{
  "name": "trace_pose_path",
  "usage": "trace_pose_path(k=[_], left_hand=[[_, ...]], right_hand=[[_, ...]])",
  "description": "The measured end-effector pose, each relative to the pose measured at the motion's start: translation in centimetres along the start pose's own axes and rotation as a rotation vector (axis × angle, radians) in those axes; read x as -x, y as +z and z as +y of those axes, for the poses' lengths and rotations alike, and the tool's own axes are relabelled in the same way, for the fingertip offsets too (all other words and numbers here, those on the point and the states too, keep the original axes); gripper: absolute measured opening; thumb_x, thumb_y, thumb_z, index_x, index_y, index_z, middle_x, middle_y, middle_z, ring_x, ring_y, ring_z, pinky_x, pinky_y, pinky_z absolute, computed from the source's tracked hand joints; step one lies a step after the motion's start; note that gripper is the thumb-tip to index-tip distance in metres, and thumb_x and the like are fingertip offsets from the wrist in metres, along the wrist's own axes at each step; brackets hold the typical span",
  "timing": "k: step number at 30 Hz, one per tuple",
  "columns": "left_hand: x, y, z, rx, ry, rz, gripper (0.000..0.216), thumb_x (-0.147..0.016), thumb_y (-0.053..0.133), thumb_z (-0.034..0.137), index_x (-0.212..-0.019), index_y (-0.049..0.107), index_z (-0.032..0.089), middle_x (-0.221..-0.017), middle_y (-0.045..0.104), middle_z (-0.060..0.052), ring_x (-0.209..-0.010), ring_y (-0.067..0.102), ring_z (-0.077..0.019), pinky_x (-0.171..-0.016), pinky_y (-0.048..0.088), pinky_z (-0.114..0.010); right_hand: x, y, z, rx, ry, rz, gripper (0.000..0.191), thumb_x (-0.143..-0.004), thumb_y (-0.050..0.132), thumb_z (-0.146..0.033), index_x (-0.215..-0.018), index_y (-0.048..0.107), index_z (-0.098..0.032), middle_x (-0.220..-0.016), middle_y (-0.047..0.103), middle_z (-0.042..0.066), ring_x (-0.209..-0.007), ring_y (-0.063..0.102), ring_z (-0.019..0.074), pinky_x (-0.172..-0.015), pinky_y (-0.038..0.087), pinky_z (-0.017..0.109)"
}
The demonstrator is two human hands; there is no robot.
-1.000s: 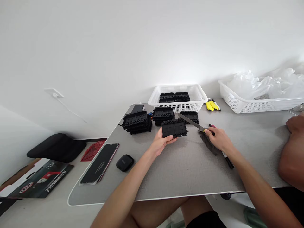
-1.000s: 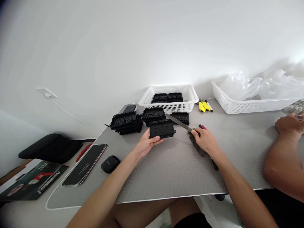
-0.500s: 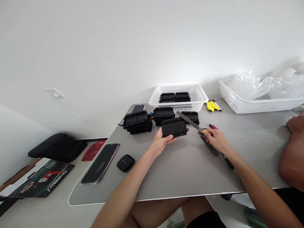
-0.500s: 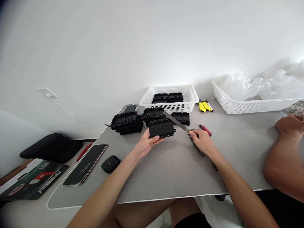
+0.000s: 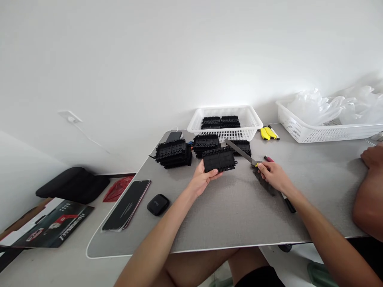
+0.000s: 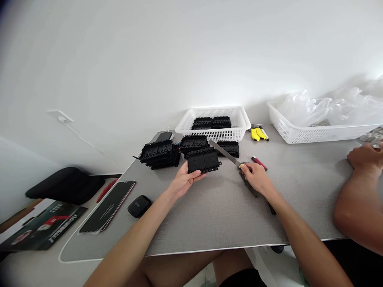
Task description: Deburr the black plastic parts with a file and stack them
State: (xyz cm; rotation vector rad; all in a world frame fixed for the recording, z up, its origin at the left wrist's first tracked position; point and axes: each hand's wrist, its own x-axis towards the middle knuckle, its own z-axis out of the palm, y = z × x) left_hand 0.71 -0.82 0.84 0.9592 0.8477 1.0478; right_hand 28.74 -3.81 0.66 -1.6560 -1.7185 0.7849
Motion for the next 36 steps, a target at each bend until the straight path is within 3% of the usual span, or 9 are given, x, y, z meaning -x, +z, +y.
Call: trace_pose_path(k=[8,13,20,36], left_hand=[[-0.09,-0.07,-0.20,0.001,0.003,0.007,0.060,-0.067,0.082,0.017,-0.118,0.053,0.022,-0.125,0.061,-0.010,-0.110,0.064,-0.0275,-0.100,0.052,-0.048],[-0.15,-0.10,-0.27,-0.004,0.041,0.023,0.065,-0.063,0.085,0.018,-0.119,0.052,0.021,-0.129,0.059,-0.010,-0.116,0.059,-0.0304,-0.098,0.052,-0.049],[-0.04,0.17,-0.11,-0.042,0.037,0.000,0.070,-0.065,0.085,0.022,-0.124,0.049,0.020,-0.132,0.056,-0.013,-0.117,0.058,-0.0318,-0.098,0.051,-0.050],[-0.12,0.07,-0.32,-0.053,0.069,-0.003,0.069,-0.063,0.085,0.024,-0.122,0.049,0.020,-0.131,0.057,-0.012,-0.117,0.058,-0.0316,-0.096,0.052,-0.050]], right_hand=[[-0.03,-0.08,0.11,0.029,0.010,0.012,0.043,-0.092,0.037,-0.051,-0.070,0.055,-0.019,-0.058,0.057,0.001,-0.053,0.052,0.0141,-0.052,0.037,0.027],[-0.10,-0.07,0.33,-0.069,0.027,-0.020,0.044,-0.091,0.038,-0.054,-0.073,0.055,-0.018,-0.056,0.054,0.000,-0.049,0.049,0.0121,-0.046,0.037,0.024],[0.09,0.42,0.21,-0.263,0.073,-0.170,0.045,-0.089,0.042,-0.060,-0.071,0.050,-0.019,-0.053,0.049,-0.003,-0.042,0.044,0.0095,-0.039,0.036,0.021],[0.15,0.61,0.09,-0.341,0.049,-0.177,0.047,-0.088,0.042,-0.061,-0.068,0.048,-0.019,-0.050,0.049,-0.003,-0.038,0.042,0.0081,-0.037,0.035,0.021]])
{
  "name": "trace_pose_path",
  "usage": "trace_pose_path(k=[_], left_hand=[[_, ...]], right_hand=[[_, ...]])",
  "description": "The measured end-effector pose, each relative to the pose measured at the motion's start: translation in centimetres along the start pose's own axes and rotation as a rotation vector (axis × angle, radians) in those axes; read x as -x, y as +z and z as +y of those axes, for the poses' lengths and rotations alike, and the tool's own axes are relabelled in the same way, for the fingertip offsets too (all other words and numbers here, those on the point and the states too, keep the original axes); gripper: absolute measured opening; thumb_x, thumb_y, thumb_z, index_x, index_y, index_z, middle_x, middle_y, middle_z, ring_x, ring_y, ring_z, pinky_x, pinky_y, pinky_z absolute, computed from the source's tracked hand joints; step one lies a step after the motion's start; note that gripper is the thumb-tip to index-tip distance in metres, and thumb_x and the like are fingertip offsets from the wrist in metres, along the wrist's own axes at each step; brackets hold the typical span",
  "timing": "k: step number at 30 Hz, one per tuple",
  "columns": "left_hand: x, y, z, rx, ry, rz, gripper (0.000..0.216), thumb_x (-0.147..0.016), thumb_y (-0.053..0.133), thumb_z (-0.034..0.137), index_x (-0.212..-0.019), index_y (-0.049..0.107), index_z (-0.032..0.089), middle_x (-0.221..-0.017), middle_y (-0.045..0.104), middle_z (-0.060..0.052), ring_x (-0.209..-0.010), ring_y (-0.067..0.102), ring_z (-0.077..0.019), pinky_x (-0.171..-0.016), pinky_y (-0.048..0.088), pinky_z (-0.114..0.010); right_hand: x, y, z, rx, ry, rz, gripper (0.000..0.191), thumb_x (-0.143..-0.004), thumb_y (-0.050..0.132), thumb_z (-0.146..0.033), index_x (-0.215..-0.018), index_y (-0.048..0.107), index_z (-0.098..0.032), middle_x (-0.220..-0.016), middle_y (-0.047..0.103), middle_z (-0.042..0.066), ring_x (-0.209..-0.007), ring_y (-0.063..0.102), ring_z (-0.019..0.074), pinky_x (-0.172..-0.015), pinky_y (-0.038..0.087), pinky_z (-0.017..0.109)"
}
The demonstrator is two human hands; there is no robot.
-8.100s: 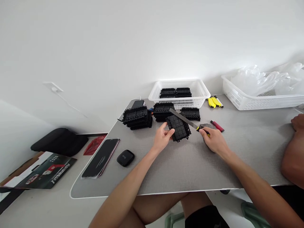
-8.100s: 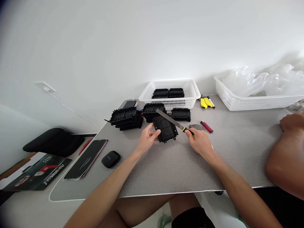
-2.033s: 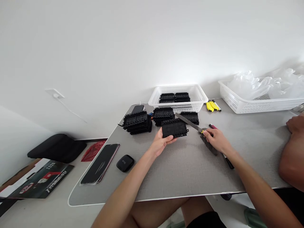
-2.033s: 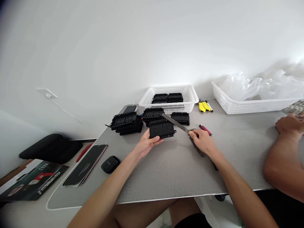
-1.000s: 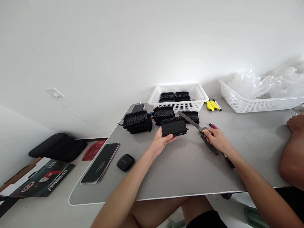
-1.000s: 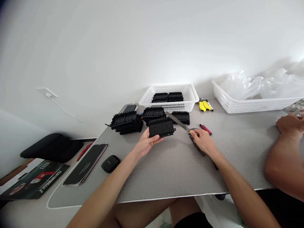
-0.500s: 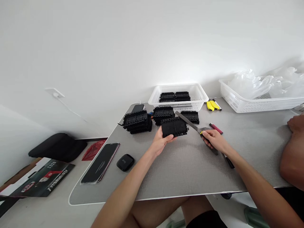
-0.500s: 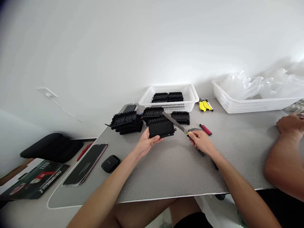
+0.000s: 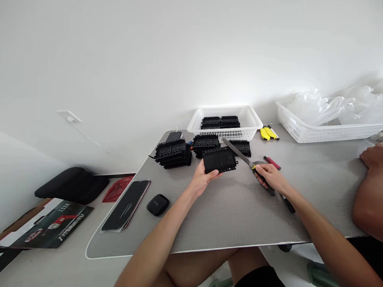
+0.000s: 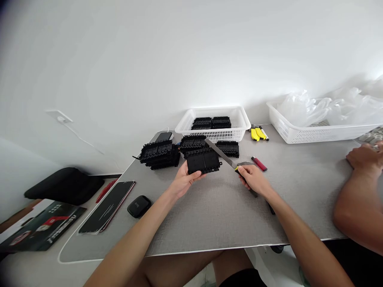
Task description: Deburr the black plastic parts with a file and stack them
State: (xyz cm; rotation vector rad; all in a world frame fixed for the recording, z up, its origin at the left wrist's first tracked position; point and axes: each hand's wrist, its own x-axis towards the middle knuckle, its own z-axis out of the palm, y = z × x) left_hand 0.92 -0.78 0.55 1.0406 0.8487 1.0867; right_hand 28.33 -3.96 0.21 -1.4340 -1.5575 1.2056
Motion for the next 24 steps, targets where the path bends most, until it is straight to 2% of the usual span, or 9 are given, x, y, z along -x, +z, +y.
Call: trace_pose_path(k=[20,24], left_hand=[[0.59,0.86,-0.10,-0.036,-0.040,-0.105,0.071,-0.067,0.083,0.026,-0.128,0.046,0.022,-0.137,0.053,-0.014,-0.121,0.055,-0.0348,-0.096,0.053,-0.051],[0.48,0.67,-0.18,-0.026,-0.018,-0.090,0.068,-0.067,0.082,0.026,-0.126,0.049,0.022,-0.136,0.054,-0.012,-0.122,0.054,-0.0344,-0.096,0.052,-0.051]], right_hand=[[0.04,0.77,-0.12,0.057,-0.012,0.087,0.047,-0.090,0.040,-0.061,-0.068,0.048,-0.020,-0.053,0.049,-0.002,-0.042,0.044,0.0100,-0.038,0.036,0.022],[-0.04,0.73,-0.10,-0.028,-0.006,0.115,0.049,-0.088,0.043,-0.064,-0.069,0.049,-0.019,-0.053,0.048,-0.002,-0.043,0.044,0.0097,-0.037,0.036,0.022]])
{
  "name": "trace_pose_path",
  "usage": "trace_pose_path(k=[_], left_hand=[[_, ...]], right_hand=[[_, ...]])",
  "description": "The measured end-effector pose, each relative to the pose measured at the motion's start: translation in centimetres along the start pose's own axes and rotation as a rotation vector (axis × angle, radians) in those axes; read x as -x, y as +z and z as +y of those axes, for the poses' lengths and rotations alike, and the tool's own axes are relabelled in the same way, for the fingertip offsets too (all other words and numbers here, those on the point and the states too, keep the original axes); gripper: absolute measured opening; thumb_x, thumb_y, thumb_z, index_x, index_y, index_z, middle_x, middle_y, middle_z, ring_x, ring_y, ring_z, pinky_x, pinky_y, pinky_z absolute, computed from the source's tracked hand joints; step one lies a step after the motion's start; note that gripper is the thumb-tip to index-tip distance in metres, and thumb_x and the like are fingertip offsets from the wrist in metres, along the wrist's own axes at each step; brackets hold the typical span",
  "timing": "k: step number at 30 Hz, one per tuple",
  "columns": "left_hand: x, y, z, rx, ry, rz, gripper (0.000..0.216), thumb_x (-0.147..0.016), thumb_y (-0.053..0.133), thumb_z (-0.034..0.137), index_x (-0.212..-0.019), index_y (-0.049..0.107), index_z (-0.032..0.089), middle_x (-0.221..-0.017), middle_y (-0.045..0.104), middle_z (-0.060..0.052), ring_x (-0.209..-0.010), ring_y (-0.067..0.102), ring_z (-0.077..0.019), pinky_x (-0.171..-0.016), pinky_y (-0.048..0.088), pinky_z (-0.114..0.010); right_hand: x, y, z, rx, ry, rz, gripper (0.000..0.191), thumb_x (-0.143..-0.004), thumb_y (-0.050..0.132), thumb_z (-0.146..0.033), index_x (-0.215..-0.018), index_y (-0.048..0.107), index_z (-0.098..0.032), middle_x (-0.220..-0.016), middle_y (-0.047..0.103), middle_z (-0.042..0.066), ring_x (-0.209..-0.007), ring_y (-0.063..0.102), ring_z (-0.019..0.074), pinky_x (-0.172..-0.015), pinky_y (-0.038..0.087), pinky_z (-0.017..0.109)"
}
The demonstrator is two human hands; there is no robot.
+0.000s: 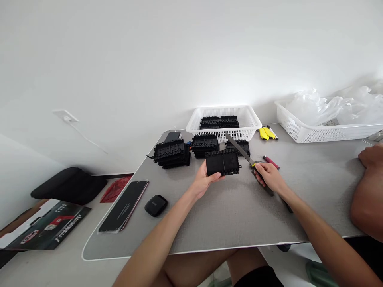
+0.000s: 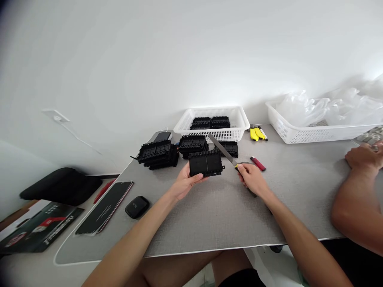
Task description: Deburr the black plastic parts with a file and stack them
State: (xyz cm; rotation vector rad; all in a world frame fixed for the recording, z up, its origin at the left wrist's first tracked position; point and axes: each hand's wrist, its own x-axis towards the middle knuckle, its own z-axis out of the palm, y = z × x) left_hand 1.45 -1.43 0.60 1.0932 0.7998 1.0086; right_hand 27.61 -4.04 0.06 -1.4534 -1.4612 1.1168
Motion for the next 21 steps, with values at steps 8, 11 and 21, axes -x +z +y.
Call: trace_pose_path(k=[8,11,21], left_hand=[[0.2,0.4,-0.3,0.054,-0.010,-0.097,0.062,-0.073,0.079,0.028,-0.127,0.049,0.024,-0.133,0.058,-0.012,-0.118,0.058,-0.0319,-0.097,0.051,-0.048],[0.4,0.7,-0.4,0.080,-0.033,-0.175,0.057,-0.075,0.078,0.030,-0.126,0.053,0.024,-0.132,0.059,-0.012,-0.120,0.058,-0.0321,-0.100,0.047,-0.050],[0.6,0.5,-0.4,-0.028,-0.028,-0.226,0.062,-0.069,0.081,0.028,-0.126,0.057,0.020,-0.133,0.057,-0.015,-0.124,0.051,-0.0335,-0.097,0.047,-0.046]], right_hand=[[1.1,2.2,-1.5,-0.252,0.027,-0.079,0.048,-0.079,0.060,-0.062,-0.092,0.064,-0.016,-0.081,0.068,0.007,-0.043,0.046,0.0083,-0.036,0.035,0.023],[1.3,2.8,-1.8,-0.233,0.023,-0.101,0.044,-0.072,0.069,-0.057,-0.092,0.064,-0.017,-0.077,0.068,0.005,-0.043,0.047,0.0091,-0.036,0.035,0.023],[1.2,2.8,-1.6,-0.246,-0.018,0.026,0.041,-0.070,0.073,-0.047,-0.096,0.061,-0.018,-0.057,0.052,-0.005,-0.045,0.041,0.0092,-0.041,0.034,0.023]])
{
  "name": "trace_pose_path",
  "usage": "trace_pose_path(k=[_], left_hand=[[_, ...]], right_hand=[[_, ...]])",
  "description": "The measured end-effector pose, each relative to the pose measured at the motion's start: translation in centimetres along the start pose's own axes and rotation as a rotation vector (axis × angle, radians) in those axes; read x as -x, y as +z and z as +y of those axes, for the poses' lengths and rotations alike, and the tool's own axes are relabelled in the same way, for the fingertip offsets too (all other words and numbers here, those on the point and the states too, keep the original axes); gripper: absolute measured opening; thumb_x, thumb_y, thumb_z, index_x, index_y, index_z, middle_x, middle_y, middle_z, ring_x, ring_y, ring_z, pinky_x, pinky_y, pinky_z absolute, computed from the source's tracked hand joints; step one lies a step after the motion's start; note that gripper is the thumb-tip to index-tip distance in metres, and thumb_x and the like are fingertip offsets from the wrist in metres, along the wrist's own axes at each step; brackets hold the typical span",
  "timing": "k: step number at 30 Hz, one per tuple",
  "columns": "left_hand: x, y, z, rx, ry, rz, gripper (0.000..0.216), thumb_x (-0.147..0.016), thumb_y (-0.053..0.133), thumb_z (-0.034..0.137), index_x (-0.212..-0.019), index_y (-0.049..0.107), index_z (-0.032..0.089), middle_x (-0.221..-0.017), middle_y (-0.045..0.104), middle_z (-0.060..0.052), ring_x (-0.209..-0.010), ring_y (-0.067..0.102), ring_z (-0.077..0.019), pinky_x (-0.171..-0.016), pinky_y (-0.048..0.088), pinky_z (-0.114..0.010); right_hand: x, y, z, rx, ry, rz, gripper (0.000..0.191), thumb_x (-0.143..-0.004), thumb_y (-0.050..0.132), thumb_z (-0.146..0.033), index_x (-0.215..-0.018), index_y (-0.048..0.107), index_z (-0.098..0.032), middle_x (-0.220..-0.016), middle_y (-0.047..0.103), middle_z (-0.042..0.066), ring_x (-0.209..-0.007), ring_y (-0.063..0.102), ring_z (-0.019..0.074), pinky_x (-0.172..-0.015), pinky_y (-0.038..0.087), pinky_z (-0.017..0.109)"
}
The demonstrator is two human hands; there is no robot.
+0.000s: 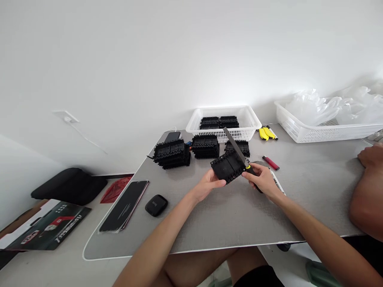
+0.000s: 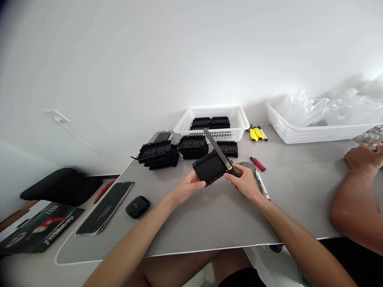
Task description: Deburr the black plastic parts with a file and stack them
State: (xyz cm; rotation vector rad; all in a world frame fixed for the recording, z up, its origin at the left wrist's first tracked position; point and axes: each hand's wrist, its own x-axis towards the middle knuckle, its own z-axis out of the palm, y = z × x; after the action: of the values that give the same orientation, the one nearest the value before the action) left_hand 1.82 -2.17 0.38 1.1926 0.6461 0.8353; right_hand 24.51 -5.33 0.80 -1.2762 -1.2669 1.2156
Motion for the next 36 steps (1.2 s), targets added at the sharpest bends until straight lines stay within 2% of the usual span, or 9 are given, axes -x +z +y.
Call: trace_pose_path(k=[7,10,13,15,17,19,22,29,36], left_hand=[[-0.5,-0.3,-0.1,-0.117,-0.015,0.051,0.056,-0.075,0.076,0.038,-0.125,0.057,0.021,-0.107,0.066,-0.010,-0.087,0.063,-0.0219,-0.064,0.055,-0.030],[-0.5,-0.2,-0.1,-0.220,-0.037,0.008,0.038,-0.083,0.064,0.050,-0.101,0.069,0.016,-0.090,0.068,-0.009,-0.079,0.064,-0.0205,-0.061,0.054,-0.029],[-0.5,-0.1,-0.4,-0.334,-0.039,-0.034,0.038,-0.085,0.060,0.052,-0.083,0.071,0.015,-0.076,0.068,-0.007,-0.070,0.064,-0.0192,-0.061,0.053,-0.029],[-0.4,0.0,-0.6,-0.334,-0.040,-0.050,0.036,-0.083,0.064,0.048,-0.101,0.069,0.017,-0.077,0.070,-0.006,-0.070,0.067,-0.0202,-0.063,0.054,-0.031],[-0.4,0.1,-0.8,-0.297,-0.045,-0.042,0.050,-0.081,0.068,0.045,-0.123,0.060,0.019,-0.079,0.072,-0.006,-0.072,0.069,-0.0219,-0.065,0.056,-0.033],[-0.4,0.1,-1.0,-0.272,-0.046,-0.009,0.060,-0.080,0.070,0.045,-0.131,0.053,0.018,-0.077,0.072,-0.005,-0.072,0.070,-0.0232,-0.068,0.057,-0.036],[-0.5,-0.1,-1.1,-0.285,-0.030,0.059,0.066,-0.078,0.071,0.047,-0.133,0.051,0.018,-0.074,0.071,-0.005,-0.071,0.070,-0.0245,-0.069,0.058,-0.038],[-0.6,-0.3,-1.0,-0.360,-0.009,0.154,0.069,-0.076,0.071,0.049,-0.134,0.051,0.017,-0.071,0.071,-0.005,-0.069,0.070,-0.0267,-0.067,0.058,-0.040],[-0.5,-0.1,-0.9,-0.417,0.010,0.159,0.065,-0.080,0.067,0.050,-0.133,0.052,0.017,-0.071,0.071,-0.005,-0.069,0.070,-0.0271,-0.068,0.058,-0.042]], right_hand=[[-0.3,-0.2,0.0,-0.018,-0.007,0.069,0.031,-0.070,0.070,-0.045,-0.074,0.054,-0.019,-0.053,0.046,-0.005,-0.045,0.039,0.0090,-0.043,0.035,0.024],[-0.4,-0.3,0.0,0.008,-0.025,0.104,0.031,-0.072,0.068,-0.046,-0.073,0.054,-0.019,-0.053,0.046,-0.005,-0.046,0.039,0.0092,-0.044,0.034,0.024],[-0.4,-0.3,0.2,0.017,-0.028,0.136,0.036,-0.072,0.068,-0.048,-0.088,0.062,-0.016,-0.054,0.046,-0.005,-0.045,0.039,0.0096,-0.044,0.034,0.025],[-0.5,-0.3,0.3,0.024,-0.031,0.145,0.043,-0.073,0.068,-0.050,-0.098,0.063,-0.015,-0.055,0.046,-0.005,-0.045,0.039,0.0098,-0.044,0.035,0.025],[-0.6,-0.3,0.4,0.039,-0.047,0.142,0.046,-0.073,0.067,-0.052,-0.100,0.064,-0.015,-0.056,0.046,-0.005,-0.045,0.040,0.0099,-0.044,0.035,0.025],[-0.6,-0.4,0.4,0.058,-0.064,0.136,0.046,-0.074,0.066,-0.054,-0.099,0.064,-0.015,-0.056,0.047,-0.005,-0.047,0.041,0.0103,-0.044,0.035,0.025],[-0.5,-0.4,0.4,0.083,-0.093,0.114,0.044,-0.080,0.059,-0.058,-0.094,0.063,-0.016,-0.061,0.052,-0.002,-0.051,0.046,0.0118,-0.046,0.038,0.025],[0.0,-0.2,0.8,0.202,-0.130,-0.091,0.047,-0.092,0.039,-0.060,-0.074,0.056,-0.019,-0.062,0.056,0.001,-0.051,0.050,0.0125,-0.050,0.039,0.025],[0.1,-0.2,0.7,0.461,-0.203,-0.039,0.045,-0.095,0.039,-0.052,-0.066,0.053,-0.021,-0.060,0.057,0.000,-0.054,0.051,0.0146,-0.055,0.036,0.027]])
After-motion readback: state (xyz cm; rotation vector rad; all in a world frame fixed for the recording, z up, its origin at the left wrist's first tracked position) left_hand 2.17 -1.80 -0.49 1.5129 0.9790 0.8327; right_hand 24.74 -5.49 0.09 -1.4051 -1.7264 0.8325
